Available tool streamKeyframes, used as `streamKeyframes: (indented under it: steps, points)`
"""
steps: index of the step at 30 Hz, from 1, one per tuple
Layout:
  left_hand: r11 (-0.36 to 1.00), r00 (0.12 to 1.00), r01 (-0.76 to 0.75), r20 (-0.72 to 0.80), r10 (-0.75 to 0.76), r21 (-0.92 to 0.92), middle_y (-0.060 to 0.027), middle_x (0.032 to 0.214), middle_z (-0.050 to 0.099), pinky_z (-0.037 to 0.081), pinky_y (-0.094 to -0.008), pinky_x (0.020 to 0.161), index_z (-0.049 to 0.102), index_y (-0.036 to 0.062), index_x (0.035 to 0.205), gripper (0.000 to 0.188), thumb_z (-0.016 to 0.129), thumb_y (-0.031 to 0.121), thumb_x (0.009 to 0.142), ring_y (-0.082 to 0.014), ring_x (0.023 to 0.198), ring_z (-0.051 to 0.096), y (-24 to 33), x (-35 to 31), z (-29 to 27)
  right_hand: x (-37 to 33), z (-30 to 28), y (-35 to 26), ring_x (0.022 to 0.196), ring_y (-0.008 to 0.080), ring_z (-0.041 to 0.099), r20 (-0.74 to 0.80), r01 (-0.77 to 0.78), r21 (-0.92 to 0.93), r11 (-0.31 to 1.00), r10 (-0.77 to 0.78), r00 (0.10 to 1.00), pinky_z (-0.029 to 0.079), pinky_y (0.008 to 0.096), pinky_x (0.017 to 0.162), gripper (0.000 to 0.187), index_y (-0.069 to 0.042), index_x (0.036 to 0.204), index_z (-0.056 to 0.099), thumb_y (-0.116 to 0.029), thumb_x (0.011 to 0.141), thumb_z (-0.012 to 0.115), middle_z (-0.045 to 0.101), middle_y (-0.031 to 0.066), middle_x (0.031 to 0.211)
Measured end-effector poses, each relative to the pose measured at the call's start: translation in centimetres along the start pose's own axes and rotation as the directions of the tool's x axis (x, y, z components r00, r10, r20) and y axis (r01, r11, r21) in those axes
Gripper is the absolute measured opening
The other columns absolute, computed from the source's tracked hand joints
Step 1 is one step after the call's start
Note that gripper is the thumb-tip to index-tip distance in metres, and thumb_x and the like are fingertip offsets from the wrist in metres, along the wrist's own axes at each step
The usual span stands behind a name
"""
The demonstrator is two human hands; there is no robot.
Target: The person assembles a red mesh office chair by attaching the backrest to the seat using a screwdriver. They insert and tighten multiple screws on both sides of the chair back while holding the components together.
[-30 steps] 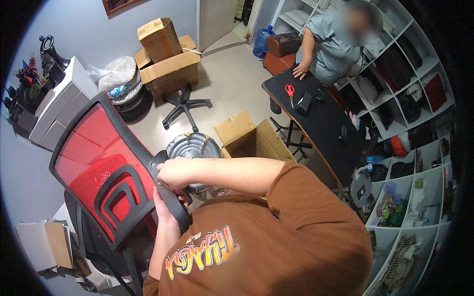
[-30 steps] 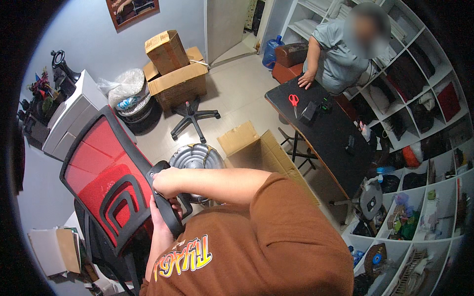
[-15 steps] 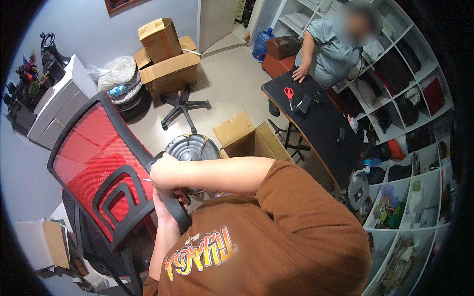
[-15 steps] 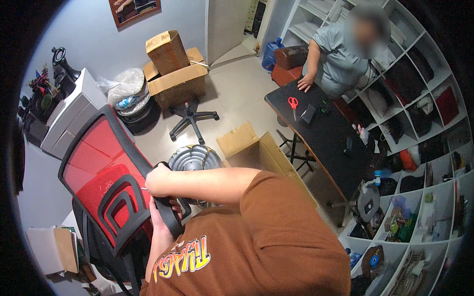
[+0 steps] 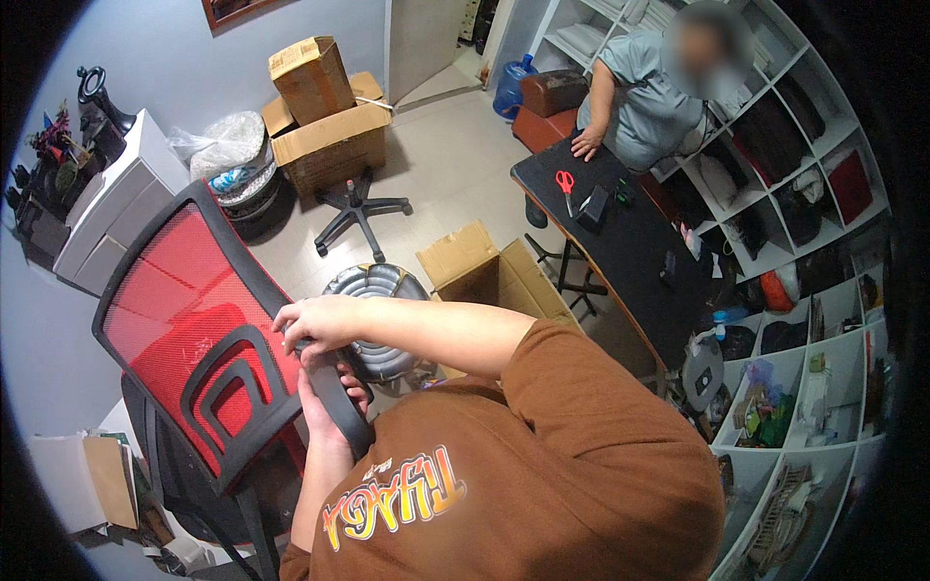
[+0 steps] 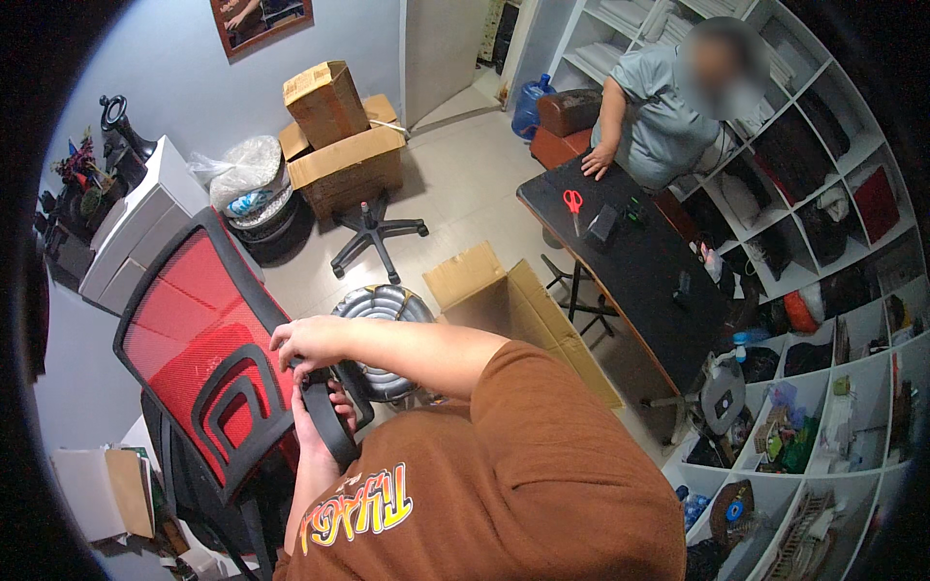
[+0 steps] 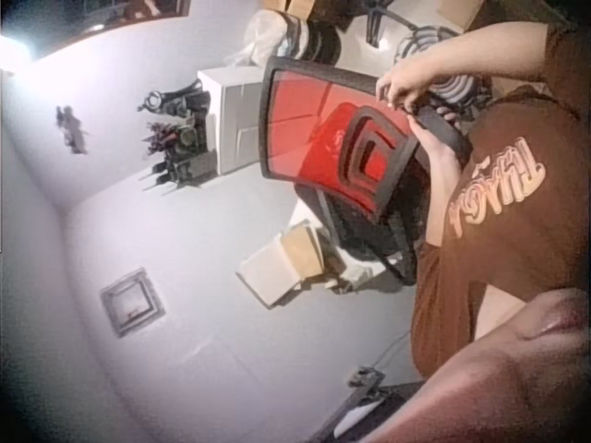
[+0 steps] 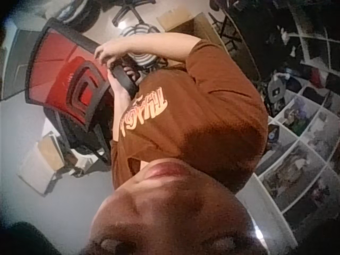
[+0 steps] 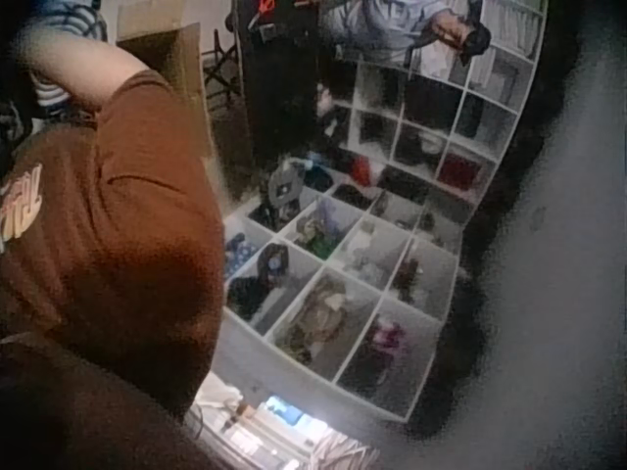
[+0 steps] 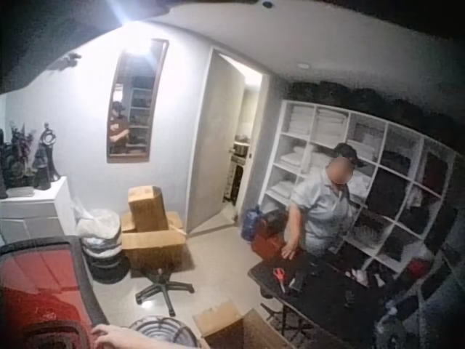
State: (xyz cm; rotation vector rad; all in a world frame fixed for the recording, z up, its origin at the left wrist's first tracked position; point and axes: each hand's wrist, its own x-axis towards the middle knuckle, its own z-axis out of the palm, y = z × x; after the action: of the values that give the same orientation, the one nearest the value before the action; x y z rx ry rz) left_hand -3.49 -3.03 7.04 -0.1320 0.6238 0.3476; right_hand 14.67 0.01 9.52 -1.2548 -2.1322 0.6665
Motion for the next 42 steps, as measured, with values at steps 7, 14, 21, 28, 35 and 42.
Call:
streamKeyframes:
  steps: [7, 14, 21, 28, 35, 42]
  points:
    - [1.0, 0.999, 0.008, 0.032, -0.009, 0.015, -0.0015, 0.093, 0.059, 0.049, -0.0281, 0.061, 0.054, 0.0081, 0.109, 0.055, 0.05, 0.058, 0.087, -0.0135, 0.075, 0.058, 0.0, 0.0, -0.2, -1.8, 0.3, -0.6, 0.085, 0.0278, 0.062, -0.03, -0.136, -0.161, 0.978, 0.133, 0.991, 0.051, 0.0412, 0.071, 0.028, -0.013, 0.083, 0.063, -0.037, 0.074, 0.073, 0.057, 0.005, 0.093]
    - [1.0, 1.0, -0.019, 0.006, 0.019, -0.01, -0.0011, 0.091, 0.059, 0.046, -0.0275, 0.061, 0.057, 0.0122, 0.108, 0.055, 0.044, 0.062, 0.088, -0.0134, 0.075, 0.057, -0.2, -0.1, -0.1, -4.4, 2.6, -2.6, 0.077, 0.0326, 0.063, -0.243, -0.166, -0.058, 0.984, 0.147, 0.959, 0.052, 0.0416, 0.064, 0.024, -0.013, 0.095, 0.057, -0.026, 0.079, 0.068, 0.056, 0.009, 0.094]
    - [1.0, 0.999, -0.008, -0.037, 0.009, 0.008, -0.0005, 0.091, 0.061, 0.046, -0.0261, 0.059, 0.058, 0.0106, 0.105, 0.052, 0.049, 0.058, 0.087, -0.012, 0.072, 0.058, -0.3, -0.1, 0.3, -5.9, 0.8, -3.9, 0.084, 0.0322, 0.063, -0.005, -0.265, -0.032, 0.964, 0.265, 0.964, 0.052, 0.0424, 0.072, 0.033, -0.017, 0.12, 0.059, -0.018, 0.087, 0.058, 0.056, 0.0122, 0.1]
    - [0.999, 0.999, -0.046, -0.01, 0.046, 0.027, -0.0009, 0.092, 0.063, 0.045, -0.0262, 0.059, 0.059, 0.011, 0.104, 0.05, 0.049, 0.057, 0.087, -0.0117, 0.072, 0.057, -0.3, -0.1, 0.2, -5.4, -0.4, -4.0, 0.087, 0.0313, 0.065, 0.132, -0.111, -0.26, 0.959, 0.149, 0.98, 0.052, 0.0415, 0.073, 0.036, -0.019, 0.124, 0.058, -0.02, 0.088, 0.055, 0.061, 0.0118, 0.097]
    - [0.995, 0.997, -0.074, -0.006, 0.075, 0.061, -0.0021, 0.087, 0.06, 0.046, -0.0269, 0.059, 0.059, 0.0107, 0.103, 0.048, 0.05, 0.056, 0.087, -0.0135, 0.072, 0.058, -0.3, 0.0, -0.2, -1.4, -2.5, -6.1, 0.086, 0.0297, 0.067, 0.285, -0.151, -0.344, 0.927, 0.256, 0.924, 0.053, 0.0412, 0.07, 0.038, -0.013, 0.101, 0.07, -0.037, 0.072, 0.069, 0.068, 0.0113, 0.09]
    - [0.998, 0.997, -0.053, -0.061, 0.055, 0.025, -0.0026, 0.085, 0.059, 0.045, -0.0289, 0.057, 0.058, 0.0122, 0.101, 0.049, 0.049, 0.058, 0.087, -0.0148, 0.07, 0.056, -0.6, -0.2, 0.6, 2.6, 0.0, -5.5, 0.086, 0.0303, 0.068, 0.223, -0.306, -0.358, 0.882, 0.399, 0.89, 0.053, 0.0415, 0.071, 0.042, -0.009, 0.09, 0.072, -0.047, 0.073, 0.071, 0.07, 0.0133, 0.089]
